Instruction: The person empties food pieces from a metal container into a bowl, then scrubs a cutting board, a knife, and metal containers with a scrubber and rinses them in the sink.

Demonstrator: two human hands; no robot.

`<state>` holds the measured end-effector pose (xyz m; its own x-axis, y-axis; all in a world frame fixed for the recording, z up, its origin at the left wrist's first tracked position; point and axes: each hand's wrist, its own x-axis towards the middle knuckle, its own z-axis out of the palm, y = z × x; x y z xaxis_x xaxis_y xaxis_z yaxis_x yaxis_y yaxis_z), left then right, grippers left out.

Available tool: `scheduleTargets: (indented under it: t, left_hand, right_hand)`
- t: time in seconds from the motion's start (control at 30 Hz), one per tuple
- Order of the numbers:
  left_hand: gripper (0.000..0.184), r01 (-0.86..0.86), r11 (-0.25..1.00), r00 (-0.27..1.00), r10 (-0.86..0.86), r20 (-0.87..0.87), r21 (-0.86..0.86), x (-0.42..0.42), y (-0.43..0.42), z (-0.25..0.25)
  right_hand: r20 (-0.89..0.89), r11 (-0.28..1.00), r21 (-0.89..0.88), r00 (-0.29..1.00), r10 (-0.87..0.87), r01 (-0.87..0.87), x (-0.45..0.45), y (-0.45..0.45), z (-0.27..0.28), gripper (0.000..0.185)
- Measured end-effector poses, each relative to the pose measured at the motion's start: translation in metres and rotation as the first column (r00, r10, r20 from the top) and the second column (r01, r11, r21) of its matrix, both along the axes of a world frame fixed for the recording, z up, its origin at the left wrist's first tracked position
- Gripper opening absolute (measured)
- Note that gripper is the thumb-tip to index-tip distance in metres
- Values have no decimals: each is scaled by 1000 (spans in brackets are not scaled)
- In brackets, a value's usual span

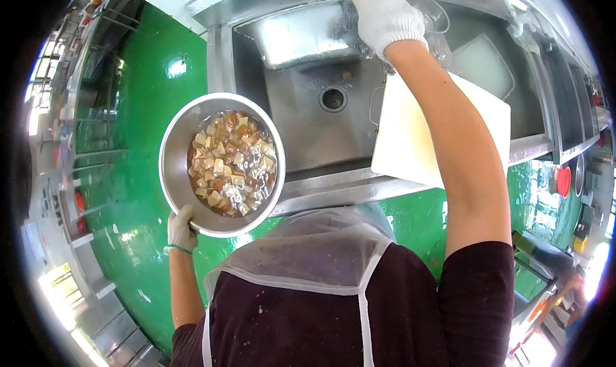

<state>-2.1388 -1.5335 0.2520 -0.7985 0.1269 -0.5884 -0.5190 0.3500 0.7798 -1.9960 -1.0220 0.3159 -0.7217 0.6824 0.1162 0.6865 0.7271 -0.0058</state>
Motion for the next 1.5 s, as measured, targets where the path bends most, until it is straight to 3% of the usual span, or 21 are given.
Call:
scheduleTargets:
  t: [0.37,0.47,0.8,1.03,1.13,1.23,1.33,1.5]
  left_hand:
    - [50,-6,999,997,2,-71,-49,2,3,2]
    - [49,78,997,991,-80,-107,-20,1,10,7]
    - [40,32,983,994,-50,-95,-180,-34,14,-5]
    - [33,179,941,949,-242,-200,-287,-96,32,-27]
    - [34,266,893,906,-360,-222,-362,-108,64,-15]
    - [34,339,875,875,-428,-226,-345,-107,96,-5]
    - [34,411,835,837,-505,-211,-367,-112,115,-3]
    - [34,452,795,810,-556,-189,-405,-116,139,2]
  right_hand:
    - [13,999,0,999,45,-45,3,6,-2,50]
    - [-55,994,71,994,91,-87,4,8,-8,36]
    - [-103,991,12,986,132,-131,10,12,-6,43]
    - [-74,990,-18,987,141,-143,17,2,-4,51]
    - [15,994,-86,998,64,-62,14,-9,8,59]
    - [-8,994,-100,998,54,-55,13,-8,6,60]
    - [-145,986,37,975,169,-165,20,-3,-10,50]
    - [-309,986,16,937,163,-167,25,1,-15,58]
